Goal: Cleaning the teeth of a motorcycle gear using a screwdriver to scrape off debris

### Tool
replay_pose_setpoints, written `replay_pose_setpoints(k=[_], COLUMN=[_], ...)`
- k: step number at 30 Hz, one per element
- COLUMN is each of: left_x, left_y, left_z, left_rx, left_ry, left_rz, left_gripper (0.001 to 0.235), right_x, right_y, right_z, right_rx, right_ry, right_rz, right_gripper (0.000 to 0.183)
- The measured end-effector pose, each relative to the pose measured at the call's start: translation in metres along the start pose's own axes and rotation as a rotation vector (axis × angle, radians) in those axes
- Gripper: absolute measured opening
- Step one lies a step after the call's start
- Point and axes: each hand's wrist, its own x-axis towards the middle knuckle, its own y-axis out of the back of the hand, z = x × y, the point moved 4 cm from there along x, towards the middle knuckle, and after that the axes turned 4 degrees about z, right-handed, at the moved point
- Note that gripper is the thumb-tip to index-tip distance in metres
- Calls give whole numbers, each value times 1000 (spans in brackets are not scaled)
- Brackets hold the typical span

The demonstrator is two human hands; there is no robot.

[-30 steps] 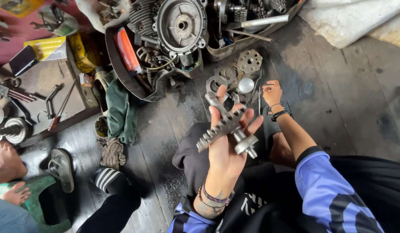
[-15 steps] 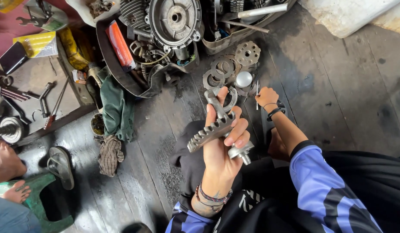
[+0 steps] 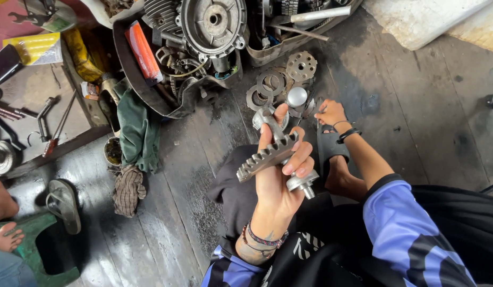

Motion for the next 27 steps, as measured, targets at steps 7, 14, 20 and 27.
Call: replay_pose_setpoints(k=[7, 14, 20, 27], left_x=[-6, -3, -4, -4], left_y=[14, 7, 24, 28], left_z=[-3, 2, -4, 2], left_rx=[-177, -13, -171, -218], left_ry=[1, -20, -53, -25], left_rz=[-62, 44, 44, 76], left_gripper=[37, 47, 44, 38], right_x=[-6, 56, 53, 51], right_y=[-34, -48, -45, -37], right_z=[-14, 17, -3, -16], right_rx=[-132, -222, -127, -256], right_ry=[-4, -70, -96, -149], right_rz=[-3, 266, 381, 412], right_gripper=[23, 34, 37, 38])
